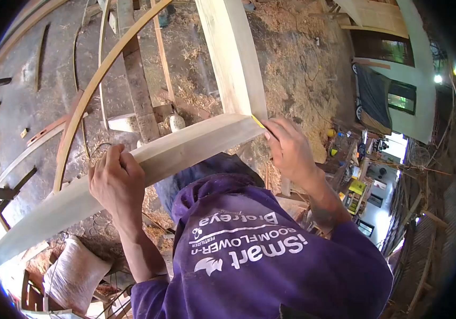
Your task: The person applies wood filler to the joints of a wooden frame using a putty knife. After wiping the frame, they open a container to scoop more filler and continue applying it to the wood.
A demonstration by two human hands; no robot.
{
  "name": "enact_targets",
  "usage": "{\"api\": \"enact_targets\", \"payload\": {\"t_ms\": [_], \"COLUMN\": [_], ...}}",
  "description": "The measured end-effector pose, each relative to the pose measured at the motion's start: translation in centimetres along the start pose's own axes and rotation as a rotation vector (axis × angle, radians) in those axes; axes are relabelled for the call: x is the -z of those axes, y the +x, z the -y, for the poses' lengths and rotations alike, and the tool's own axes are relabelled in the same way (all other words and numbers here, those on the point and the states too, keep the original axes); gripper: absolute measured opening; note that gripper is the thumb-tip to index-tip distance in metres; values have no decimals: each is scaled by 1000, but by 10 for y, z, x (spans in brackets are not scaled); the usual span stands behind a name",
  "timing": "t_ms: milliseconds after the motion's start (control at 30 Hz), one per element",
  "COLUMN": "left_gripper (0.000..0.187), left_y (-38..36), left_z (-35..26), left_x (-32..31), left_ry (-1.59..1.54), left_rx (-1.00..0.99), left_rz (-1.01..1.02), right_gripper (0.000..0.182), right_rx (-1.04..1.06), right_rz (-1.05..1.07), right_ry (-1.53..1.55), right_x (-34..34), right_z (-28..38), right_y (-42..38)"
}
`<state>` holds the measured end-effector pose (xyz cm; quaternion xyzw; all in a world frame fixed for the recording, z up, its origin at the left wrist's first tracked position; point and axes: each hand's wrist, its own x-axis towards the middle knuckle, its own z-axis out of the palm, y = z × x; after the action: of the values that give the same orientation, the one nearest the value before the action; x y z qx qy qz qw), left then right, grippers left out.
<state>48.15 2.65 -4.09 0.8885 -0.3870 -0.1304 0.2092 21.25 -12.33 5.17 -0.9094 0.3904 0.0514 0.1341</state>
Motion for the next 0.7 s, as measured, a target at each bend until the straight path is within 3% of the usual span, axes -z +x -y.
{"api": "enact_targets", "payload": {"t_ms": [100,200,267,600,700], "left_gripper": [20,19,19,17,16], "left_y": [1,0,2,1,1], "left_z": [0,2,2,1,5], "left_x": [3,4,5,5,6], "left_ry": [-27,-6,-17,-36,-53], "left_rx": [-19,-47,-48,-24,-37], "left_rz": [7,-12,-5,40,50], "right_gripper": [27,25,28,22,28], "right_rx": [-22,-79,-159,-193,-312], "right_rz": [-51,44,-34,3,76], "right_ry": [34,127,155,221,297], "right_x": [-2,8,15,10,18], "right_z": [2,6,5,21,6], "right_y": [1,-2,2,-1,-10]}}
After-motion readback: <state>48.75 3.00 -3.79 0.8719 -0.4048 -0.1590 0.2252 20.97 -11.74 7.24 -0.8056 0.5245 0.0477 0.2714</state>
